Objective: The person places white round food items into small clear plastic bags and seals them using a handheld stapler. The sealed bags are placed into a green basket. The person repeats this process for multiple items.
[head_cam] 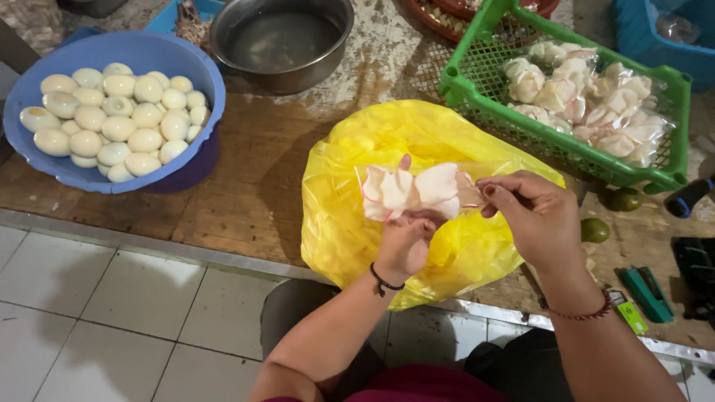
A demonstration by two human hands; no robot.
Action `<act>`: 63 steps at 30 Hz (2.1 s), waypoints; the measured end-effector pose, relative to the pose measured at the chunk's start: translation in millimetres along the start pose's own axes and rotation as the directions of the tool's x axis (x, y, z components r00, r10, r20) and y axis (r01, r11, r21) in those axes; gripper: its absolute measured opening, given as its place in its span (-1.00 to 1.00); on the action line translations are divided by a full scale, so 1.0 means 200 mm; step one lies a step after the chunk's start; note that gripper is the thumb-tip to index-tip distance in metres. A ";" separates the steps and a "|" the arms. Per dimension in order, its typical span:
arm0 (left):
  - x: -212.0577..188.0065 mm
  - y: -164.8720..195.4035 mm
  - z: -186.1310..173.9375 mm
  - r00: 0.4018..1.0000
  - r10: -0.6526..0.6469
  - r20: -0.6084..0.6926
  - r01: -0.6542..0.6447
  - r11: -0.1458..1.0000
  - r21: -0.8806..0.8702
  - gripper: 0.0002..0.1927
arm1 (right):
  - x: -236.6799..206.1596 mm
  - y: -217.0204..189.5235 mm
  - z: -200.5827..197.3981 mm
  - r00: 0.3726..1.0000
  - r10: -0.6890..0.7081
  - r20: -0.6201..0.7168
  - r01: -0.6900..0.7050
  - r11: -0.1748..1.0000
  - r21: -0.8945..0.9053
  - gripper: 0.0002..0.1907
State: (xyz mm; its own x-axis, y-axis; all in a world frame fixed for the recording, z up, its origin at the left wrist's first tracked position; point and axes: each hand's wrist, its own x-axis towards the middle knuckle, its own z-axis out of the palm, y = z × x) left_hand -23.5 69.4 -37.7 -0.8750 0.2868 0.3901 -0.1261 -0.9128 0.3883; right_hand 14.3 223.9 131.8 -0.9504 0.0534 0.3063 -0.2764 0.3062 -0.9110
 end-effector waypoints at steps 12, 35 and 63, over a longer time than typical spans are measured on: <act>-0.02 0.13 0.32 0.959 0.047 -0.279 -0.098 0.981 -0.170 -0.25 | 0.02 -0.04 0.08 0.995 0.069 0.078 -0.062 0.994 -0.087 -0.86; -0.04 0.07 0.13 0.959 0.045 -0.278 -0.105 0.973 -0.205 -0.47 | 0.02 -0.09 0.01 0.972 -0.154 0.176 0.202 0.934 -0.295 -0.84; -0.05 0.17 -0.03 0.919 0.094 -0.383 -0.101 0.995 0.002 -0.43 | 0.10 0.79 -0.12 0.984 0.000 0.175 0.123 0.714 -0.689 -0.82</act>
State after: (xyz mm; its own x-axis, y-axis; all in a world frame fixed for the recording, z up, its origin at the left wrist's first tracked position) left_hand -20.7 34.4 -33.3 -0.9949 0.0665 0.0752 -0.0363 -0.9366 0.3485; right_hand -44.8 296.3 1.1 -0.9607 -0.1142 0.2531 -0.2160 0.8802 -0.4226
